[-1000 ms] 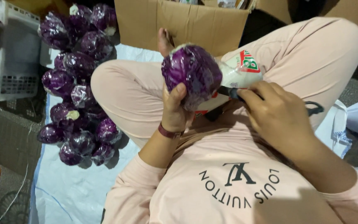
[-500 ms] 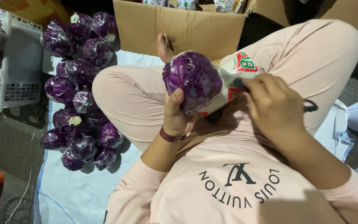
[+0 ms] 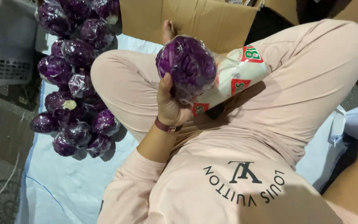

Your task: The person wraps individual red cabbages in plastic wrap and then places them into cardboard boxes, some of which are already filled with paper-wrapped produce.

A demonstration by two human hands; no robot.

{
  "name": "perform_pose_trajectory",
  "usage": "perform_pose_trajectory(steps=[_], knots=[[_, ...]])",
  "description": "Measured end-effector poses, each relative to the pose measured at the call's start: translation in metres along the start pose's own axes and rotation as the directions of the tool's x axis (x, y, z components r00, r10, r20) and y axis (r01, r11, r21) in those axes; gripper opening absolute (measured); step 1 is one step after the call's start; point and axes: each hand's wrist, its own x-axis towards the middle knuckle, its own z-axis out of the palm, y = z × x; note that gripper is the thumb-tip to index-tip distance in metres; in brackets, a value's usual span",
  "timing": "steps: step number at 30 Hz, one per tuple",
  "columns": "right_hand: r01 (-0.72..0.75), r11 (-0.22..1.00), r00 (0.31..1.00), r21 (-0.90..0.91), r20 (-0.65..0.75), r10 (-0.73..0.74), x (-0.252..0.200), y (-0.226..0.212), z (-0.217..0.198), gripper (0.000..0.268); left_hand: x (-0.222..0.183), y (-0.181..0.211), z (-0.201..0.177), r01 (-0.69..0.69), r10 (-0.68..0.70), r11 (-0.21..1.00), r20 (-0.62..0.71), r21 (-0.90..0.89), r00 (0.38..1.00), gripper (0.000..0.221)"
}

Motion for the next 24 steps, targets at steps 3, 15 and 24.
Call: perform_pose_trajectory(steps=[3, 15, 24], knots=[[-0.112, 0.971, 0.992, -0.211, -0.074, 0.098, -0.029, 0.016, 0.020, 0.025, 0.002, -0.001, -0.002, 0.010, -0.010, 0.999, 0.000, -0.047, 1.000, 0.081], [0.939, 0.333, 0.301, 0.083, 0.271, -0.914, -0.031, -0.364, 0.112, 0.065, -0.005, -0.004, -0.003, -0.090, 0.088, 0.995, 0.043, 0.037, 0.995, 0.077], [0.958, 0.202, 0.112, 0.202, 0.385, -0.916, -0.040, -0.391, 0.202, 0.021, -0.009, 0.027, 0.024, 0.001, 0.028, 0.996, 0.315, -0.089, 0.949, 0.055]])
